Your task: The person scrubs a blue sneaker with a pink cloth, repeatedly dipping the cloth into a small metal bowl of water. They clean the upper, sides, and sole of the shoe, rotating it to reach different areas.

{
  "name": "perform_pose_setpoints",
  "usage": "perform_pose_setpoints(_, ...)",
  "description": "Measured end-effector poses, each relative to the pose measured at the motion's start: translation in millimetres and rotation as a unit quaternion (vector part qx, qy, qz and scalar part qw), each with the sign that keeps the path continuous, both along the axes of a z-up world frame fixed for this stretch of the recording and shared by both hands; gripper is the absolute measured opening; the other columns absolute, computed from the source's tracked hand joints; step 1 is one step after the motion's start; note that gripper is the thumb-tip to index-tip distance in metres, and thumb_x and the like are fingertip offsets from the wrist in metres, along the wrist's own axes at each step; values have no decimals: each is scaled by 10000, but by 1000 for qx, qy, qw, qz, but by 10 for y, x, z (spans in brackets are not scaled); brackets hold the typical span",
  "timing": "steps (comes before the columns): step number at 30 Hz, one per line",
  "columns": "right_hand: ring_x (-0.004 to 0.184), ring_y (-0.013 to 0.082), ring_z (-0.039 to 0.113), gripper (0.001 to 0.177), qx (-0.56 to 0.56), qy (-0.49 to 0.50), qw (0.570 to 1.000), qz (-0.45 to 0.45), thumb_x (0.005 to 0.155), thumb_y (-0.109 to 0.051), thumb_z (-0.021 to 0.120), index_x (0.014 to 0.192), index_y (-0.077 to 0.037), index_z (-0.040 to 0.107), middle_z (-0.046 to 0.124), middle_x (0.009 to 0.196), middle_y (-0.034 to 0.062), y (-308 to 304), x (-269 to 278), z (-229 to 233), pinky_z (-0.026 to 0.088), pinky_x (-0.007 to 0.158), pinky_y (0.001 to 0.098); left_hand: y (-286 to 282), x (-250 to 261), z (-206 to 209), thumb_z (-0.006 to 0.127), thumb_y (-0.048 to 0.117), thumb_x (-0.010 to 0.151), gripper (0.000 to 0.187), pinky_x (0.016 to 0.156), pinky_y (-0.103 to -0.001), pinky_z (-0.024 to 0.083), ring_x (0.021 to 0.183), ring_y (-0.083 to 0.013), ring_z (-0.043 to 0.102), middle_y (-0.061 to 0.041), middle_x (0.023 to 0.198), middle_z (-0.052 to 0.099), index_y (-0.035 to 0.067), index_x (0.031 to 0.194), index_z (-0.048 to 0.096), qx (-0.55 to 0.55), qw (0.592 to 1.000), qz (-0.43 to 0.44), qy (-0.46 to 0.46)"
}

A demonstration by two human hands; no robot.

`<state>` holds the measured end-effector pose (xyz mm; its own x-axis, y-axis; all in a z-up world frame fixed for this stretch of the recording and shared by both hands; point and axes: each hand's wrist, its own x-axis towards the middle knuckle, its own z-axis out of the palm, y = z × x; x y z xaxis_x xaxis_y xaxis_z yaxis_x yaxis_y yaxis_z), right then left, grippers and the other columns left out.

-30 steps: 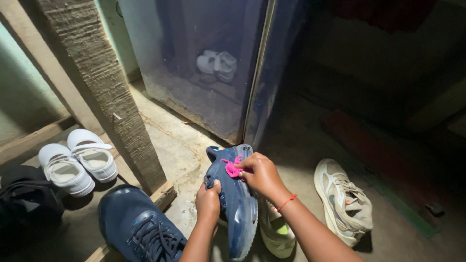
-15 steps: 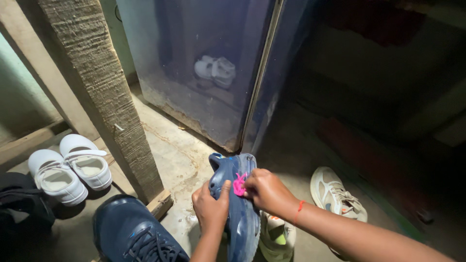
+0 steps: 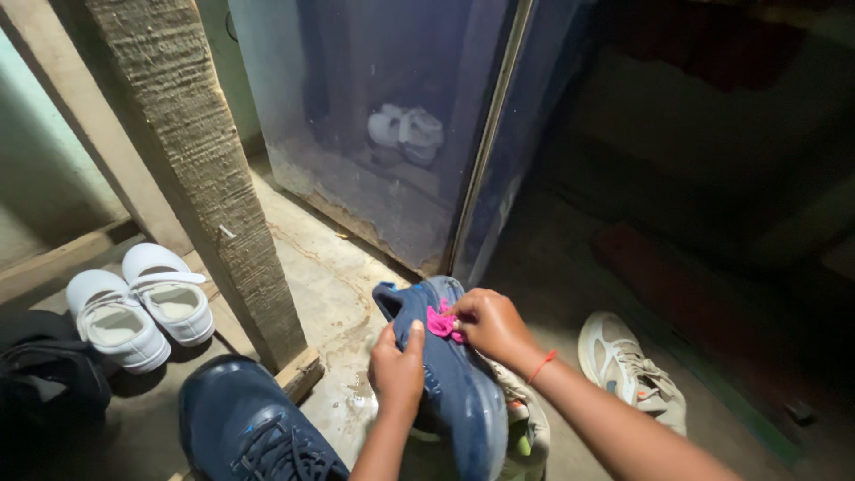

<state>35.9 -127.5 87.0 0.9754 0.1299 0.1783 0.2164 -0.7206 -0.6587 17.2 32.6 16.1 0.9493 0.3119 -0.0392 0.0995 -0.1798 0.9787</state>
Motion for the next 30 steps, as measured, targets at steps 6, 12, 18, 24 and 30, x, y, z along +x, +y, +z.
perform_pose_setpoints(6, 729, 138, 749, 296, 124, 35, 992, -1, 821, 24, 697, 1094, -74, 756, 756, 948, 76, -44, 20, 109, 607, 668, 283, 190, -146, 258, 709, 391, 846, 418, 838, -441, 571, 895, -358, 763, -185, 944, 787, 102, 1147, 745, 62, 997, -44, -34)
perform_pose_setpoints(12, 835, 267, 710, 221, 19, -24, 999, 18, 778, -23, 757, 992, -57, 798, 706, 917, 116, 143, -225, 39, 573, 746, 379, 230, -232, 176, 693, 367, 871, 393, 851, -476, 553, 956, -411, 717, -225, 996, 757, 102, 1159, 731, 138, 988, -36, -53)
perform_pose_setpoints(18, 940, 307, 657, 163, -40, -107, 988, 101, 731, -15, 766, 890, -51, 771, 704, 919, 113, 218, -705, 109, 529, 828, 401, 392, -304, 107, 669, 359, 883, 377, 866, -470, 564, 968, -402, 732, -213, 994, 766, 99, 1150, 724, 133, 989, -70, -3)
perform_pose_setpoints(24, 928, 332, 634, 288, -86, -142, 983, 83, 673, 50, 707, 913, -78, 800, 718, 908, 115, 318, -412, 127, 532, 809, 404, 388, -319, 72, 656, 351, 895, 382, 870, -490, 551, 986, -428, 706, -239, 998, 744, 106, 1182, 715, 160, 983, -91, 21)
perform_pose_setpoints(30, 907, 341, 635, 224, -83, -134, 981, 115, 705, 7, 747, 916, -59, 780, 709, 901, 125, 333, -568, 165, 515, 796, 427, 423, -355, -244, 643, 330, 903, 367, 831, -480, 568, 956, -423, 728, -241, 970, 758, 76, 1160, 706, 104, 990, -86, -31)
